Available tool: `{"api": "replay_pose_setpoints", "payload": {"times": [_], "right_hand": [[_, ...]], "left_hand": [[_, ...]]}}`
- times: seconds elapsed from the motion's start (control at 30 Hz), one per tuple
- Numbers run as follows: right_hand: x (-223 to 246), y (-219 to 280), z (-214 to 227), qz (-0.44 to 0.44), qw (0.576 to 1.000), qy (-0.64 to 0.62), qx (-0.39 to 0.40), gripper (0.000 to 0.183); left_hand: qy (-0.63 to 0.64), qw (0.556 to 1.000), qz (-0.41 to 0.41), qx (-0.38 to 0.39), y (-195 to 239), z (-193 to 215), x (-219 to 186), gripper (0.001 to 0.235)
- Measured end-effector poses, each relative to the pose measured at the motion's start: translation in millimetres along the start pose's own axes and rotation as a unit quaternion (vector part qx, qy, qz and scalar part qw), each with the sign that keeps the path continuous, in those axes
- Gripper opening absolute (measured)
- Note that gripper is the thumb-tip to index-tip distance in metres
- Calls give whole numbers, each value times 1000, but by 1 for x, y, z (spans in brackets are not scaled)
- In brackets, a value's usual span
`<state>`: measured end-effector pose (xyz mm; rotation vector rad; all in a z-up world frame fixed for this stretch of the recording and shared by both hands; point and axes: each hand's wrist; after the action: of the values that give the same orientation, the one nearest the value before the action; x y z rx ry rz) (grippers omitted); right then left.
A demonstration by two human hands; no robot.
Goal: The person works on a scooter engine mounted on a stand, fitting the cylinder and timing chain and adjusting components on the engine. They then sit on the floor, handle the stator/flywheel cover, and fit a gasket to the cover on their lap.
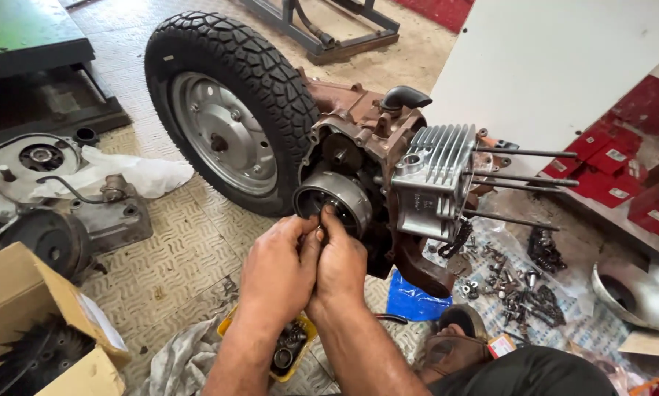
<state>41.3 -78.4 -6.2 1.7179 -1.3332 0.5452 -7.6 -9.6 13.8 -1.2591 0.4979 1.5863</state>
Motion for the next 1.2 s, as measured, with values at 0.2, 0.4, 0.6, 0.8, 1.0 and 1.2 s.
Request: {"api": "replay_pose_setpoints", "payload": {"times": [0.2, 0.4, 0.6, 0.8, 1.0, 1.2], "right_hand": [[-11, -11, 6, 16, 1000, -6, 16, 27], [-1, 0, -3, -1, 1000, -14, 9, 27], [-7, -6, 1, 3, 1000, -24, 13, 24], [-9, -6, -1, 2, 998, -54, 26, 23], [-11, -12, 4, -36, 997, -56, 27, 23], [-6, -11, 0, -65, 992, -99, 34, 28]], "left_hand": [[-5, 999, -36, -6, 0, 0, 4, 22], [-7, 1000, -8, 1, -1, 2, 1, 23], [20, 999, -28, -7, 1, 2, 4, 22], [30, 995, -90, -1, -6, 0, 18, 21], [-30, 997, -68, 32, -12, 9, -2, 19], [-105, 993, 5, 46, -12, -4, 0, 27]]}}
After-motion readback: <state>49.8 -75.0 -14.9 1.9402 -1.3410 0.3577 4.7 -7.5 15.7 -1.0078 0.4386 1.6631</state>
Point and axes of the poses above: each hand's wrist, its own y-axis away from the middle knuckle, its own z-axis out of the back of the hand, x = y × z, and after that the axes turned 8 degrees about y, right-handed
